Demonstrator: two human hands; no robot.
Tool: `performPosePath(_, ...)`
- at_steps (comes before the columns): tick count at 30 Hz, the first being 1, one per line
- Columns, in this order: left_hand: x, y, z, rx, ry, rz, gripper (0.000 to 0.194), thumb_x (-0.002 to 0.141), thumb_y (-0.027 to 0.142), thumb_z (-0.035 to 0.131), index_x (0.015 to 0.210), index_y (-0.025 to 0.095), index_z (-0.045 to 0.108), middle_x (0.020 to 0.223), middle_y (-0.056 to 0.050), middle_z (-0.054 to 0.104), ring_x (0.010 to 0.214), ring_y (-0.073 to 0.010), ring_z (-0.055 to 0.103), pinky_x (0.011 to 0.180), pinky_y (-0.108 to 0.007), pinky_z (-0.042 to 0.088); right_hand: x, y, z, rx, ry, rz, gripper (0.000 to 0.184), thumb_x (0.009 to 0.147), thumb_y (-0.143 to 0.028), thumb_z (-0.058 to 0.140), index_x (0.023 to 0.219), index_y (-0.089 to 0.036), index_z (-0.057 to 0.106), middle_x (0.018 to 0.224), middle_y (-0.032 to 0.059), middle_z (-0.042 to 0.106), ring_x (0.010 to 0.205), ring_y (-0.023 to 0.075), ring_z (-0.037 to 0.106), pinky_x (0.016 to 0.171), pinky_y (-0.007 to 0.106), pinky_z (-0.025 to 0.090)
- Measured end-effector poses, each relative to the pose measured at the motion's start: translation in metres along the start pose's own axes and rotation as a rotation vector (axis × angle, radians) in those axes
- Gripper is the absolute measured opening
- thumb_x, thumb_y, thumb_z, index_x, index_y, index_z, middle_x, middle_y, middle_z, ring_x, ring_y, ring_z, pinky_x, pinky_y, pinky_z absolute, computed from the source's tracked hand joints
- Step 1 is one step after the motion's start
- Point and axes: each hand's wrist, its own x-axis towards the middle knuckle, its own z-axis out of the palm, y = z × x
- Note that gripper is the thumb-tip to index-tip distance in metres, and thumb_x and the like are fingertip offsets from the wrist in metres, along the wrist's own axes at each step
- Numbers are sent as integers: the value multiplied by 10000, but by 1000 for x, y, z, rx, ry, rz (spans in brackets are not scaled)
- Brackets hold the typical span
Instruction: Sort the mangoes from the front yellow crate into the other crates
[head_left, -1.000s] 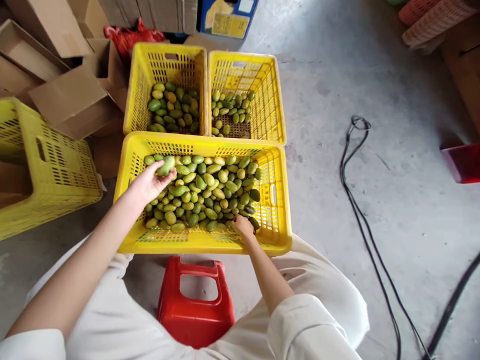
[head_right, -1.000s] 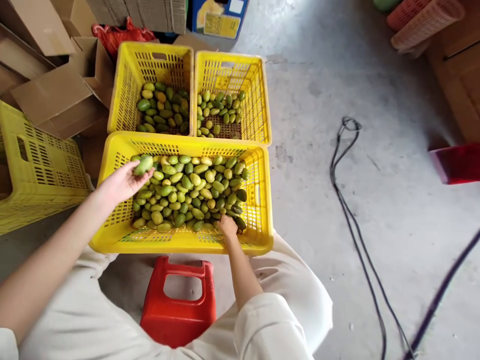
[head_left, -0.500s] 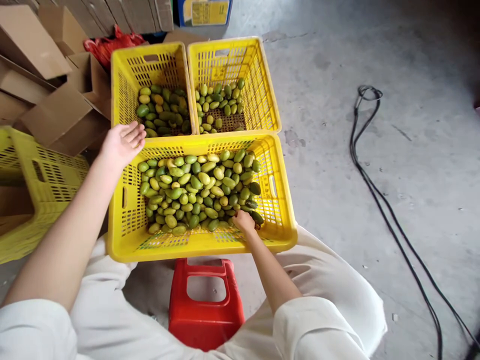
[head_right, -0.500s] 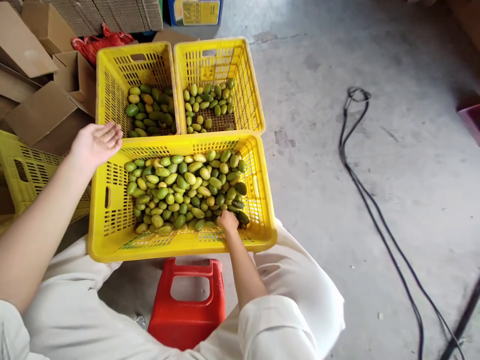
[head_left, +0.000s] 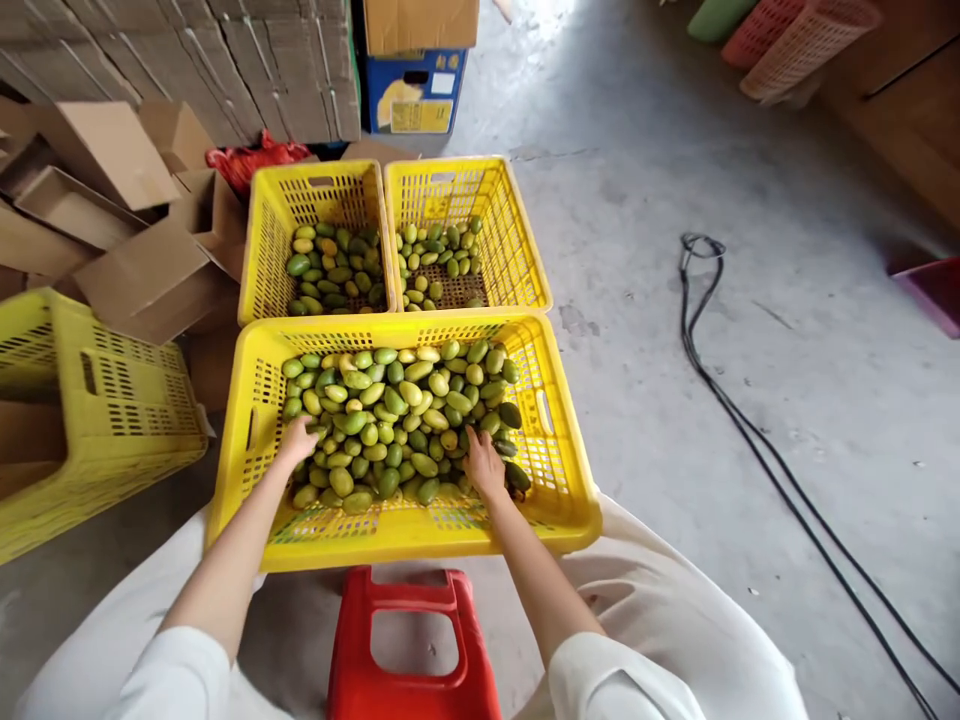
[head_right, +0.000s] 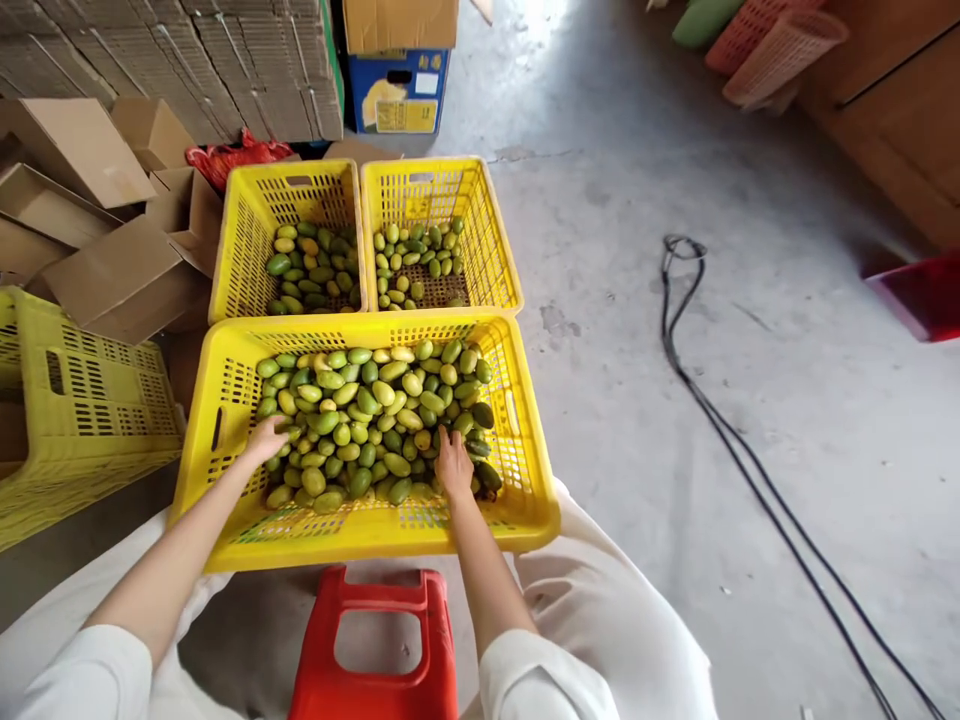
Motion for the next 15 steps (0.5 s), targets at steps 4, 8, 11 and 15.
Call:
performPosePath(4,-5,-20,29,226,-40,130,529,942,76,773,1456,195,808,1691,-260,778,1756,-474,638,1433,-570,526,10,-6,1,-17,-5,32,789,1163,-46,569,1922,-258,617,1807,266,683,1396,345,865,1007,355,711)
performPosePath(8,-5,-34,44,384,-48,154,413,1098,166,684,1493,182,807,1661,-308,705,1580,-539,689,1280,-612,594,19,-11,3,-26,-31,74,766,1198,-36,480,1896,-308,638,1907,288,603,1350,335,905,1038,394,730)
performPosePath(11,-3,-40,47,441,-60,149,463,1137,211,646,1579,204,782,1588,-286,714,1543,-536,671,1234,-608,600,21,-13,3,-10,-54,92,722,1201,-75,514,1860,-335,652,1879,295,616,1310,346,920,1064,443,734)
performPosePath(15,-3,-47,45,465,-119,71,468,1195,228,607,1635,165,755,1568,-294,751,1522,-507,725,1207,-578,640,16,-13,-1,69,-72,109,714,1145,-107,711,1827,-312,657,1838,288,639,1366,359,892,1114,436,697)
